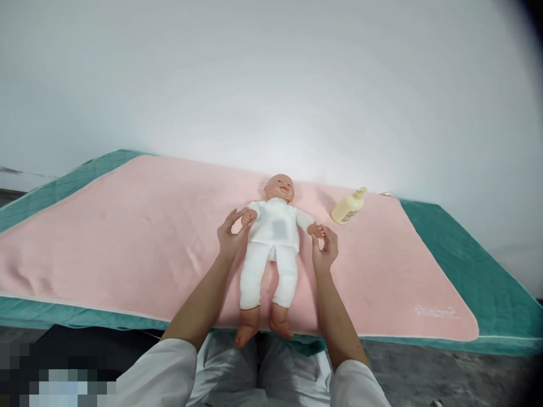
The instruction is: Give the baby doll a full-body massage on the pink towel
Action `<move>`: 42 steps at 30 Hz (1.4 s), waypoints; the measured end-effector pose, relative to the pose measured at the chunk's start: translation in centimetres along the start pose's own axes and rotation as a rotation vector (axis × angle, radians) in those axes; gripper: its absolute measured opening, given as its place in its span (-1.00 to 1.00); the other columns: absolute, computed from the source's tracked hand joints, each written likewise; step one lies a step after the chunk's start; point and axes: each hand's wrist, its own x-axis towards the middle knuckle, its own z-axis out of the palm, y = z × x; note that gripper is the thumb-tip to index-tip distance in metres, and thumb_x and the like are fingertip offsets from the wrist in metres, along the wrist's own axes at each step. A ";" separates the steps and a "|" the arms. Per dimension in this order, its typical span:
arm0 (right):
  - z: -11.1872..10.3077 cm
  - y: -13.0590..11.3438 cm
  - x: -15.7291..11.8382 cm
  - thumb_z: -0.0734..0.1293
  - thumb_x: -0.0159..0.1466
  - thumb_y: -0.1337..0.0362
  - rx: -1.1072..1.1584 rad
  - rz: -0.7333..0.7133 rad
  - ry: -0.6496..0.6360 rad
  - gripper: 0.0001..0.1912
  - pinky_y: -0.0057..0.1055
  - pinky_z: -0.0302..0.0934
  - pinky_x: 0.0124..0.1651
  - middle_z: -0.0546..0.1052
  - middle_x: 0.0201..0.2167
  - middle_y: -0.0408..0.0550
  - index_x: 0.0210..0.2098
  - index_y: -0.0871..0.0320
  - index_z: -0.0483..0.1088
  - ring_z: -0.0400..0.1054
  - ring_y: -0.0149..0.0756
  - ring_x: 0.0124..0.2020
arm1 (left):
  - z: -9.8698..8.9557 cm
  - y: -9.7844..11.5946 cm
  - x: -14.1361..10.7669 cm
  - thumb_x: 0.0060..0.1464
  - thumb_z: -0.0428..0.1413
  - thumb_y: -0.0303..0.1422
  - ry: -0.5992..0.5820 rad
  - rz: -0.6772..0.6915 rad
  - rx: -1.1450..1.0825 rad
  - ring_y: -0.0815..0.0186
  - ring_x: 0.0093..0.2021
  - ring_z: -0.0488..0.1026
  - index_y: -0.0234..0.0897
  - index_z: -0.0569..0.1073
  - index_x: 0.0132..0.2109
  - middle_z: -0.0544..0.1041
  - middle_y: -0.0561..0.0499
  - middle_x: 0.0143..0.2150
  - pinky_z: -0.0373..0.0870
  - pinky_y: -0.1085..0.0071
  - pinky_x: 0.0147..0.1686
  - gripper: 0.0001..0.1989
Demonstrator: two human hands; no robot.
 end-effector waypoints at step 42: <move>0.9 -1.7 -0.6 0.33 0.31 0.25 0.080 -0.245 -0.453 -0.74 -0.21 0.48 0.06 0.58 -0.03 -0.01 -0.02 0.02 0.52 0.48 -0.24 0.04 | 0.1 0.2 0.0 0.07 0.27 -0.24 -0.504 0.436 0.263 0.16 0.06 0.54 -0.12 0.53 0.04 0.61 -0.05 0.01 0.33 0.06 0.21 -0.64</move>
